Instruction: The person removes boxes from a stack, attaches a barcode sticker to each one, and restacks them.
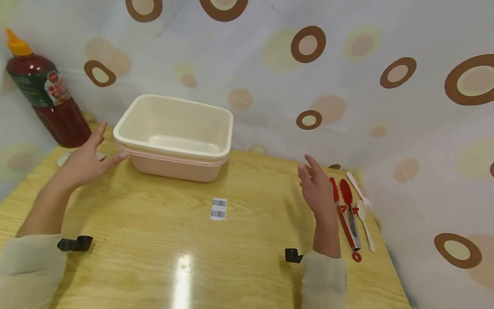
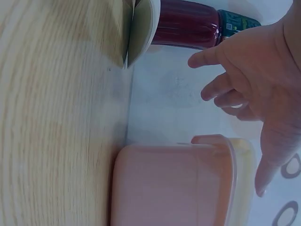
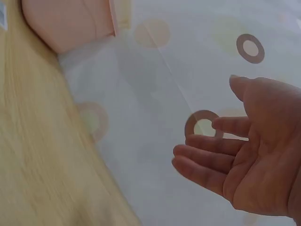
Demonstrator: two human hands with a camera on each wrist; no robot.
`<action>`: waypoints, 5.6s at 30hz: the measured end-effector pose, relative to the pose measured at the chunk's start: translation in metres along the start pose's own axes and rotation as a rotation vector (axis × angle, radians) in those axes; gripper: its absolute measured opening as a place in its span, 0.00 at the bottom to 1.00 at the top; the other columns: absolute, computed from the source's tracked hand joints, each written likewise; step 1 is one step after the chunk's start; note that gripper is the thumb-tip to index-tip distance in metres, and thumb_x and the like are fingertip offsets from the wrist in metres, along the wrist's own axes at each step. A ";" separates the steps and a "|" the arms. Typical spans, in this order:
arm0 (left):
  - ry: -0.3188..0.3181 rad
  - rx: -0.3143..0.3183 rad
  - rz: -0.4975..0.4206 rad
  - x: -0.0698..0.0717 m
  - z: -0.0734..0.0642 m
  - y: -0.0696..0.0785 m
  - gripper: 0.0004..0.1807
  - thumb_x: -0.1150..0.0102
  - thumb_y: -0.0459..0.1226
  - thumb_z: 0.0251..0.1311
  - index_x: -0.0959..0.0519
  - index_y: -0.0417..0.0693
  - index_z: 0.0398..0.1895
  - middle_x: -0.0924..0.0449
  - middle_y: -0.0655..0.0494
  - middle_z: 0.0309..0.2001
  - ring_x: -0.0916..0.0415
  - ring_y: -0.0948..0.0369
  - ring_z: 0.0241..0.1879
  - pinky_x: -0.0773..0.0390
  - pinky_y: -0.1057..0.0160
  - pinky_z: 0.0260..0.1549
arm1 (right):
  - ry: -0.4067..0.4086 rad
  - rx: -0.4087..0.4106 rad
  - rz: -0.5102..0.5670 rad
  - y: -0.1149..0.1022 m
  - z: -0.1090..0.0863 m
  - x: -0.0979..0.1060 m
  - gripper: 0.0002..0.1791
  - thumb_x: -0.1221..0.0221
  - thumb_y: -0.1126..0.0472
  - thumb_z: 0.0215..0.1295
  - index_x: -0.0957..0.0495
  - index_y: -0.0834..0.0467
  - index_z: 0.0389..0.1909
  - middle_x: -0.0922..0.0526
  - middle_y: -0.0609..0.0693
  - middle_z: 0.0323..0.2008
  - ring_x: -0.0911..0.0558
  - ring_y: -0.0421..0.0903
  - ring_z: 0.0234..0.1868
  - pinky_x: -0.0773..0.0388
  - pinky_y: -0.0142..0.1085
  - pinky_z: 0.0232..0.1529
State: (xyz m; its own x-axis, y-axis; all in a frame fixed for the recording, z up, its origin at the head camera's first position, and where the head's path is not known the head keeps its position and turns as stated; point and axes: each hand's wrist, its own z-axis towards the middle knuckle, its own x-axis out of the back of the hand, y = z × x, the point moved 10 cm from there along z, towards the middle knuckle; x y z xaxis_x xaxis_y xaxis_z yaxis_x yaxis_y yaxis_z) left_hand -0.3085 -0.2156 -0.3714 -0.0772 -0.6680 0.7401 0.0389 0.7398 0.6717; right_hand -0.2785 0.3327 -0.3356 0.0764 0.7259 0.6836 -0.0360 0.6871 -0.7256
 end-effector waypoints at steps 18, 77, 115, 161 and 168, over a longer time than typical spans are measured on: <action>-0.027 -0.087 -0.342 -0.019 0.015 0.008 0.53 0.37 0.52 0.67 0.66 0.75 0.82 0.58 0.53 0.83 0.53 0.40 0.80 0.51 0.30 0.72 | -0.146 -0.066 0.381 -0.052 0.057 -0.075 0.32 0.53 0.40 0.78 0.38 0.48 0.77 0.24 0.62 0.61 0.15 0.40 0.43 0.15 0.37 0.51; -0.042 -0.156 -0.575 -0.029 0.029 0.013 0.49 0.39 0.44 0.70 0.61 0.67 0.83 0.41 0.46 0.77 0.32 0.61 0.67 0.30 0.81 0.54 | 0.031 -0.040 -0.102 -0.141 0.125 -0.134 0.29 0.50 0.53 0.78 0.37 0.54 0.77 0.18 0.59 0.62 0.16 0.56 0.56 0.21 0.47 0.60; -0.099 -0.016 -0.556 -0.037 0.025 0.008 0.56 0.39 0.52 0.68 0.73 0.72 0.81 0.63 0.46 0.83 0.53 0.41 0.79 0.49 0.35 0.75 | 0.094 -0.048 0.885 -0.148 0.131 -0.120 0.21 0.48 0.63 0.77 0.26 0.64 0.67 0.22 0.63 0.64 0.21 0.60 0.61 0.24 0.52 0.65; -0.112 -0.013 -0.573 -0.040 0.029 0.010 0.53 0.42 0.50 0.70 0.70 0.66 0.82 0.59 0.41 0.82 0.52 0.43 0.79 0.48 0.39 0.75 | 0.106 -0.073 1.331 -0.116 0.103 0.019 0.25 0.53 0.61 0.80 0.34 0.62 0.73 0.33 0.53 0.73 0.22 0.47 0.60 0.21 0.35 0.59; -0.121 -0.007 -0.579 -0.039 0.025 0.009 0.53 0.42 0.51 0.70 0.71 0.67 0.82 0.61 0.42 0.82 0.55 0.43 0.80 0.51 0.38 0.76 | 0.104 -0.137 1.372 -0.075 0.091 0.044 0.26 0.50 0.60 0.78 0.34 0.57 0.74 0.34 0.49 0.73 0.15 0.44 0.49 0.16 0.33 0.46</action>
State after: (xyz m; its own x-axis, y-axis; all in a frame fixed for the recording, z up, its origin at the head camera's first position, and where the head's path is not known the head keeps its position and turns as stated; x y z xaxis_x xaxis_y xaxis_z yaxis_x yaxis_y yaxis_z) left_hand -0.3305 -0.1809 -0.3954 -0.2009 -0.9487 0.2442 -0.0368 0.2564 0.9659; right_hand -0.3632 0.3161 -0.2441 0.1328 0.8026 -0.5815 -0.0454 -0.5812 -0.8125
